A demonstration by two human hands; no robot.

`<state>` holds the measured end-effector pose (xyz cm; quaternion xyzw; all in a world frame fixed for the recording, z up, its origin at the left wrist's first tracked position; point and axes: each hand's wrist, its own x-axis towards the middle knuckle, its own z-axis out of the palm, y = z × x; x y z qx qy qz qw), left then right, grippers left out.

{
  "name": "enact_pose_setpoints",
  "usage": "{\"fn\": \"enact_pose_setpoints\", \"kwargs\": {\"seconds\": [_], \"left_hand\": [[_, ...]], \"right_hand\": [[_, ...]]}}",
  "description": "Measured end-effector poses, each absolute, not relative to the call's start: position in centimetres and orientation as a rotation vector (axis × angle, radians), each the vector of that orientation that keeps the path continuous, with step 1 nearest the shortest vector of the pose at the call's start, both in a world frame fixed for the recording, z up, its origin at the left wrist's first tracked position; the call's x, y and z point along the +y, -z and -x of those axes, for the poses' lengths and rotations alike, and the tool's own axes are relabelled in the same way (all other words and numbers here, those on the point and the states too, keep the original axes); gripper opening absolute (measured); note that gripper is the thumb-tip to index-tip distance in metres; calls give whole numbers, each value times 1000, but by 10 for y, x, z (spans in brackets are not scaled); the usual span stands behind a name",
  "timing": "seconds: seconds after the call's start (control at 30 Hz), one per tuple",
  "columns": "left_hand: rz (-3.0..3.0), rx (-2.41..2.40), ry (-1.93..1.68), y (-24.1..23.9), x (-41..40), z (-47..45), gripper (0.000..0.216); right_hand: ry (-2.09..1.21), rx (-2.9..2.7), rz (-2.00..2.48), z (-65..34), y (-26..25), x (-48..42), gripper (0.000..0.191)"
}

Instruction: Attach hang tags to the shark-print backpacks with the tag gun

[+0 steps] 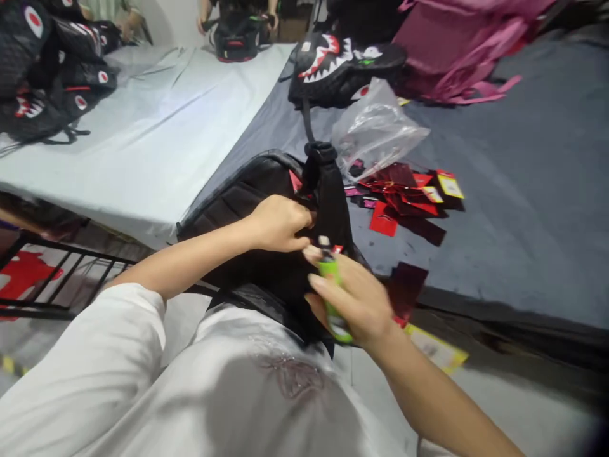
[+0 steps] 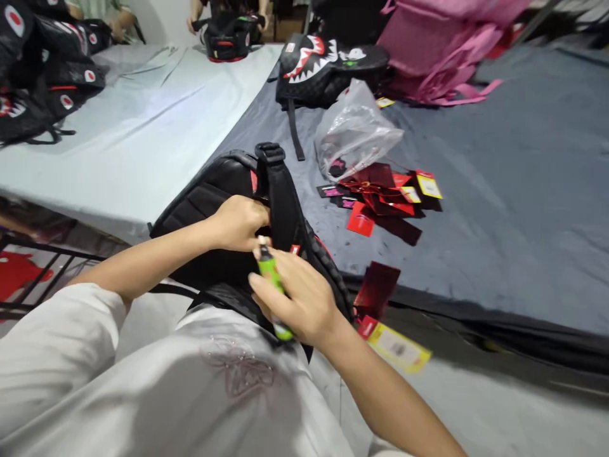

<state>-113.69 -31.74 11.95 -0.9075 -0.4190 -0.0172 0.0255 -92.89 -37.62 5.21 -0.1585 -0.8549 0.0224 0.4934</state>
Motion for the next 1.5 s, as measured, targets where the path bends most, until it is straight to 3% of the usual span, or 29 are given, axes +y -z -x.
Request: {"fn": "enact_pose_setpoints", "kwargs": {"seconds": [0.1,0.3,0.5,0.67,0.83,0.97,1.1,1.27,1.4,1.5], "left_hand": [[2812,-1208,50,-118,-312,1136,21],[2800,-1005,-61,-113,-320,1151,9],[2913,-1121,-101,-112,-310,1144,13],[3128,-1183,-151,-147,-289,1155,15],[2717,-1279,312,-176,-255,1164,35],[2764,-1255,119,-156,-223,1154,69],[2681,-1434,0,-120,-202,1135,67],[2627,-1421,117,-108,-196,1132,68],[2693,-1327,227,-125,-216,1146,66],[2631,-1329,372,-129,-250,1154,53]], "right_hand": [[208,-2086,495,933,-32,-336,40],[61,-1948,923,908,-1,-285,38],[231,-1894,703,937,-16,-303,43],[172,-1930,529,950,-8,-289,30],[291,-1979,608,948,-3,-284,24],[394,-2016,692,939,-11,-290,24],[399,-2128,909,920,-31,-296,22],[43,-2024,656,948,-51,-301,18],[100,-2058,442,963,-29,-275,32],[182,-2052,562,944,-7,-257,44]]}}
